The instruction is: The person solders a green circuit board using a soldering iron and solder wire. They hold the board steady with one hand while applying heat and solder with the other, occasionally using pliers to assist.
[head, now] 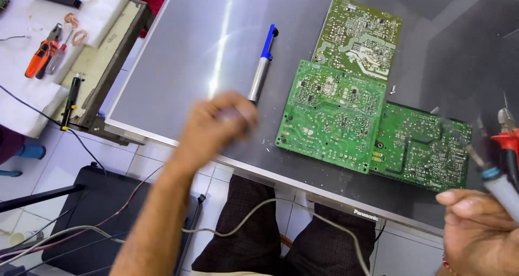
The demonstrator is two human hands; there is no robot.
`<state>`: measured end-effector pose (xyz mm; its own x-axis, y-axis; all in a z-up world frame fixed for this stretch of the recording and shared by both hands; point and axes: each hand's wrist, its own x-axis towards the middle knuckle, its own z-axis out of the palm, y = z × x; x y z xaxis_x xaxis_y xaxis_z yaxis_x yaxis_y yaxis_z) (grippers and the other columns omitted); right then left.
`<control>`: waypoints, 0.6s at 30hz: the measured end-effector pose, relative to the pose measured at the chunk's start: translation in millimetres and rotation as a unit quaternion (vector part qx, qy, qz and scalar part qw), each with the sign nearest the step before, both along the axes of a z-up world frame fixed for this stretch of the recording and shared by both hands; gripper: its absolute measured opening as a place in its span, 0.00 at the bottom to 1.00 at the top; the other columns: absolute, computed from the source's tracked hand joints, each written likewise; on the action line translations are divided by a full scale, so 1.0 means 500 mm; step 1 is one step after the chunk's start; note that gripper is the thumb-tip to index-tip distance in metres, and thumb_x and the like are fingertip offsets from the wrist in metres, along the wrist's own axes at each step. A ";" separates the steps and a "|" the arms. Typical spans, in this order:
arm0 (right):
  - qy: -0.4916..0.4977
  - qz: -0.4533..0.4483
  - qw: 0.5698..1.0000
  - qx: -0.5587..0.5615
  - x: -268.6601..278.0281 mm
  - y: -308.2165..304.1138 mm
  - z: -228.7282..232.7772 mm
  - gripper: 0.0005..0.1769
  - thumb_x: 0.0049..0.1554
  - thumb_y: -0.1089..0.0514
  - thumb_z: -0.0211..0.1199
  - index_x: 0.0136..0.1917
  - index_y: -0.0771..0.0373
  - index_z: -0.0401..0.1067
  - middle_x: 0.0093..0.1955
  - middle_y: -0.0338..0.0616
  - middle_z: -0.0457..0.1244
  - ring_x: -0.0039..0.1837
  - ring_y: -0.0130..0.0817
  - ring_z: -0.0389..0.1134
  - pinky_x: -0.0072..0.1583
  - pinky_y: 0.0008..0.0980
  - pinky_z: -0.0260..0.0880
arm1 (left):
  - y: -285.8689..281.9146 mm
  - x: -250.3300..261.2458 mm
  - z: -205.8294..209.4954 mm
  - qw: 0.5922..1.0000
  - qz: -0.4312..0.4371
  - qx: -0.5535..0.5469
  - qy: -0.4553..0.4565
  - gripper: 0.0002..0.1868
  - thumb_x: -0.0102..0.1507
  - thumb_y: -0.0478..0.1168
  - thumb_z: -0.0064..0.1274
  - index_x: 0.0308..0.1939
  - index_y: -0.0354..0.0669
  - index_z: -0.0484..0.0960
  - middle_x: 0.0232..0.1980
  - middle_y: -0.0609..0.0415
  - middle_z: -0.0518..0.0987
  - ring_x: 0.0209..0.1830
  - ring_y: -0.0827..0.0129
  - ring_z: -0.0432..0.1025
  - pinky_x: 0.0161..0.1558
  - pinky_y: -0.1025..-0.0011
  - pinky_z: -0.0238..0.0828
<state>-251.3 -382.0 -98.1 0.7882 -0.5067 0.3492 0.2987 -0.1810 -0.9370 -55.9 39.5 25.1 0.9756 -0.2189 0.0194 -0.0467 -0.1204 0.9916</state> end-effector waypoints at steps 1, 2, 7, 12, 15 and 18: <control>0.007 0.046 0.999 0.025 -0.002 0.007 0.005 0.41 0.68 0.23 0.44 0.41 0.63 0.66 0.41 0.48 0.62 0.50 0.40 0.71 0.52 0.23 0.71 | -0.027 -0.036 -0.012 0.995 -0.095 -0.017 -0.016 0.05 0.58 0.38 0.48 0.33 0.49 0.80 0.29 0.60 0.78 0.27 0.79 0.70 0.30 0.79 0.67; 0.015 0.091 0.994 0.051 -0.004 0.014 0.010 0.38 0.70 0.26 0.44 0.50 0.63 0.71 0.50 0.52 0.67 0.52 0.37 0.73 0.43 0.14 0.70 | -0.054 -0.073 -0.025 0.981 -0.189 -0.033 -0.032 0.04 0.60 0.40 0.50 0.34 0.51 0.80 0.33 0.62 0.78 0.34 0.78 0.72 0.40 0.75 0.73; -0.020 0.152 0.985 -0.083 0.000 0.199 0.177 0.18 0.59 0.51 0.55 0.61 0.48 0.58 0.60 0.57 0.66 0.60 0.44 0.73 0.50 0.20 0.80 | -0.146 -0.189 -0.005 0.960 -0.263 -0.094 0.018 0.08 0.63 0.44 0.53 0.33 0.45 0.81 0.29 0.61 0.76 0.27 0.79 0.67 0.30 0.77 0.63; 0.046 0.132 0.984 -0.110 -0.007 0.277 0.225 0.25 0.45 0.67 0.67 0.53 0.55 0.62 0.54 0.55 0.69 0.56 0.38 0.77 0.51 0.24 0.81 | -0.166 -0.229 -0.016 0.960 -0.253 -0.107 -0.051 0.09 0.65 0.44 0.52 0.36 0.43 0.80 0.33 0.57 0.78 0.31 0.72 0.72 0.36 0.75 0.69; 0.060 0.089 0.987 -0.122 -0.003 0.290 0.219 0.19 0.46 0.69 0.66 0.48 0.58 0.62 0.40 0.52 0.68 0.46 0.38 0.77 0.53 0.30 0.83 | -0.165 -0.235 -0.015 0.960 -0.255 -0.094 -0.072 0.07 0.66 0.43 0.52 0.39 0.44 0.81 0.35 0.57 0.78 0.31 0.71 0.72 0.36 0.75 0.70; -0.020 0.154 0.982 -0.112 0.004 0.291 0.206 0.23 0.46 0.68 0.66 0.52 0.58 0.60 0.43 0.54 0.68 0.48 0.36 0.77 0.53 0.30 0.82 | -0.162 -0.233 -0.009 0.962 -0.242 -0.050 -0.112 0.05 0.65 0.40 0.53 0.38 0.44 0.81 0.32 0.58 0.76 0.28 0.72 0.70 0.32 0.75 0.68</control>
<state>-249.3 -236.4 4.8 0.8749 -0.1541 0.4592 0.4078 -0.2773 -0.8700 -172.3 -41.3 20.5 0.7286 -0.6328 0.2621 -0.2868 0.0657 0.9557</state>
